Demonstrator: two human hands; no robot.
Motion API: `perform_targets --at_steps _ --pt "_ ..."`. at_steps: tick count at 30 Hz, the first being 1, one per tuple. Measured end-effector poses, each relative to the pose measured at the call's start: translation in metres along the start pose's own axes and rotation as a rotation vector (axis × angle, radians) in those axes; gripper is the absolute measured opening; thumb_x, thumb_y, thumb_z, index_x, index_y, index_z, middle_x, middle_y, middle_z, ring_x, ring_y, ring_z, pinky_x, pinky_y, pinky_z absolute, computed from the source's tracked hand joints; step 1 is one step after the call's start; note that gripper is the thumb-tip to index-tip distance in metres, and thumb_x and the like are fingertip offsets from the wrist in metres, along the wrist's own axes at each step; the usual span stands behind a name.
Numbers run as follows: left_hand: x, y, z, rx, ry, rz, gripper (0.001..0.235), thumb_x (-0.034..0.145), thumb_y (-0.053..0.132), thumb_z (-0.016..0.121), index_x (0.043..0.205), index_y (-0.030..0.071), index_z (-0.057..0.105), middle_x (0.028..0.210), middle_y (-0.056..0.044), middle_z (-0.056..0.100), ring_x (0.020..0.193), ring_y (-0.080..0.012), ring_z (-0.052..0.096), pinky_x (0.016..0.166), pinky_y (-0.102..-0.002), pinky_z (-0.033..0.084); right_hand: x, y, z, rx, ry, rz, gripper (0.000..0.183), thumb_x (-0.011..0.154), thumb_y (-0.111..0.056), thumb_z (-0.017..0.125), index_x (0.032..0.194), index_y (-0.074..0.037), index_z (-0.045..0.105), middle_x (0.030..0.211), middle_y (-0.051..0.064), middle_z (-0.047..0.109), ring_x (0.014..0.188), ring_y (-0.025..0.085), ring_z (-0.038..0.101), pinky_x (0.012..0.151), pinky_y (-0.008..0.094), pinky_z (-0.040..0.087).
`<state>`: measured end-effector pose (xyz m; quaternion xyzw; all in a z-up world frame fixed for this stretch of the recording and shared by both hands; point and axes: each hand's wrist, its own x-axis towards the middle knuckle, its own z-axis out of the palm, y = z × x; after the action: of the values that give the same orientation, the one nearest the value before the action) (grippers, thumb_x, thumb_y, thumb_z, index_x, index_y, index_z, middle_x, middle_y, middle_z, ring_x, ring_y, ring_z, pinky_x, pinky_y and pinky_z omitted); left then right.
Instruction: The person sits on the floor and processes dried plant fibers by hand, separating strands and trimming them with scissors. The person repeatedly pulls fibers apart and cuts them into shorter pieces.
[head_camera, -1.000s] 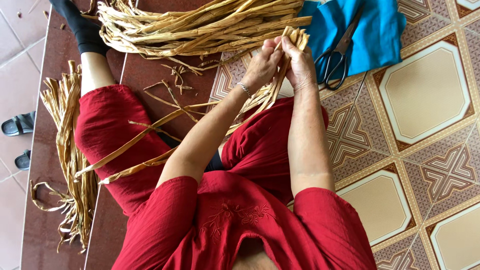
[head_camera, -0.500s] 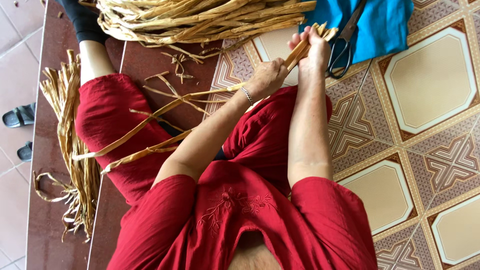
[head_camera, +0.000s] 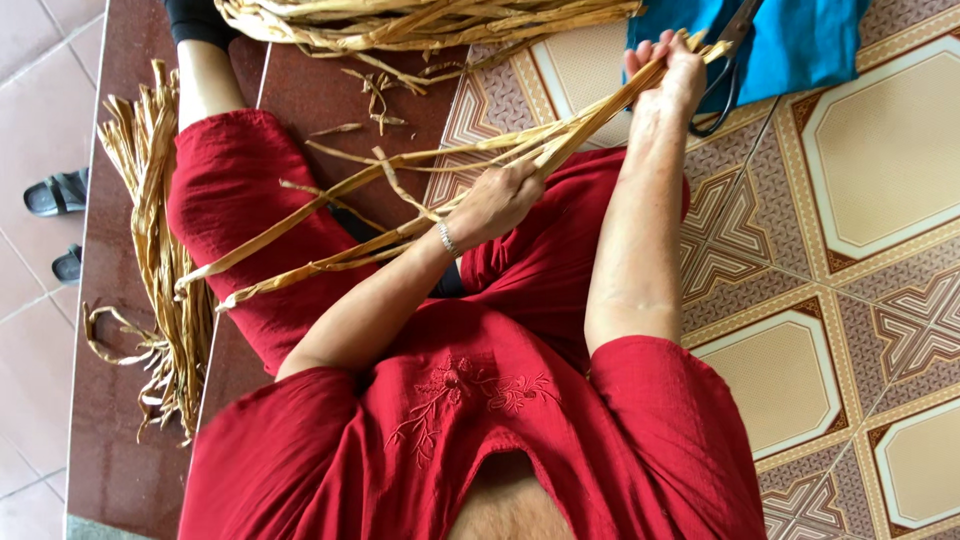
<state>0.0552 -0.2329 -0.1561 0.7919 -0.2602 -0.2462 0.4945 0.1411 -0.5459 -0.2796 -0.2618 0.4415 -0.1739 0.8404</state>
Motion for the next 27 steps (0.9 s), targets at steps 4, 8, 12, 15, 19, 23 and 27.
perform_targets --at_steps 4,8,12,15,19,23,27 --pt "-0.043 0.012 -0.014 0.04 0.022 -0.003 0.021 0.102 0.017 0.049 0.09 0.003 0.06 0.071 -0.019 0.063 0.065 -0.0366 0.064 0.065 -0.049 0.05 0.004 0.003 -0.008 -0.011 -0.013 -0.023 0.024 0.102 -0.019 0.052 0.093 0.0 0.065 0.065 0.009 0.06 0.064 0.023 0.067 0.071 0.049 0.068" --pt "-0.078 0.024 -0.025 0.127 0.042 -0.023 0.018 0.102 0.018 0.053 0.092 0.003 0.058 0.067 -0.021 0.061 0.062 -0.0409 0.063 0.06 -0.051 0.048 0.022 -0.003 -0.012 0.034 0.015 0.036 0.023 0.102 -0.02 0.054 0.09 -0.003 0.063 0.064 0.006 0.057 0.063 0.023 0.066 0.069 0.048 0.066" --pt "-0.118 0.039 -0.043 0.134 0.054 0.019 0.015 0.102 0.016 0.052 0.094 0.004 0.056 0.068 -0.019 0.062 0.062 -0.0401 0.064 0.058 -0.052 0.049 0.022 -0.007 -0.015 0.021 0.054 0.004 0.023 0.101 -0.018 0.054 0.087 -0.003 0.064 0.063 0.007 0.058 0.063 0.022 0.066 0.068 0.047 0.067" --pt "-0.144 0.049 -0.057 0.159 0.029 -0.034 0.013 0.102 0.015 0.052 0.093 0.005 0.055 0.063 -0.018 0.061 0.057 -0.0382 0.063 0.056 -0.051 0.049 0.02 -0.009 -0.013 0.015 0.08 0.007 0.024 0.101 -0.018 0.054 0.085 -0.003 0.065 0.062 0.007 0.059 0.061 0.021 0.066 0.066 0.047 0.066" --pt "-0.169 0.061 -0.066 0.228 0.034 -0.083 0.013 0.101 0.016 0.056 0.092 0.006 0.055 0.059 -0.017 0.058 0.052 -0.0376 0.061 0.05 -0.05 0.047 0.031 -0.009 -0.024 0.015 0.083 -0.012 0.025 0.101 -0.018 0.055 0.086 -0.002 0.067 0.063 0.008 0.062 0.061 0.022 0.067 0.067 0.047 0.067" --pt "-0.192 0.07 -0.077 0.269 0.011 -0.145 0.013 0.1 0.016 0.057 0.092 0.007 0.056 0.057 -0.017 0.058 0.049 -0.0368 0.06 0.047 -0.05 0.047 0.062 -0.014 -0.039 0.038 0.033 0.051 0.023 0.101 -0.019 0.057 0.084 -0.006 0.064 0.062 0.004 0.057 0.063 0.022 0.066 0.068 0.048 0.064" --pt "-0.209 0.074 -0.087 0.318 0.034 -0.167 0.012 0.098 0.018 0.059 0.092 0.008 0.057 0.058 -0.018 0.06 0.05 -0.037 0.062 0.047 -0.05 0.047 0.072 -0.014 -0.037 0.019 0.057 0.054 0.022 0.101 -0.02 0.056 0.083 -0.009 0.062 0.06 0.001 0.055 0.062 0.022 0.065 0.07 0.049 0.063"
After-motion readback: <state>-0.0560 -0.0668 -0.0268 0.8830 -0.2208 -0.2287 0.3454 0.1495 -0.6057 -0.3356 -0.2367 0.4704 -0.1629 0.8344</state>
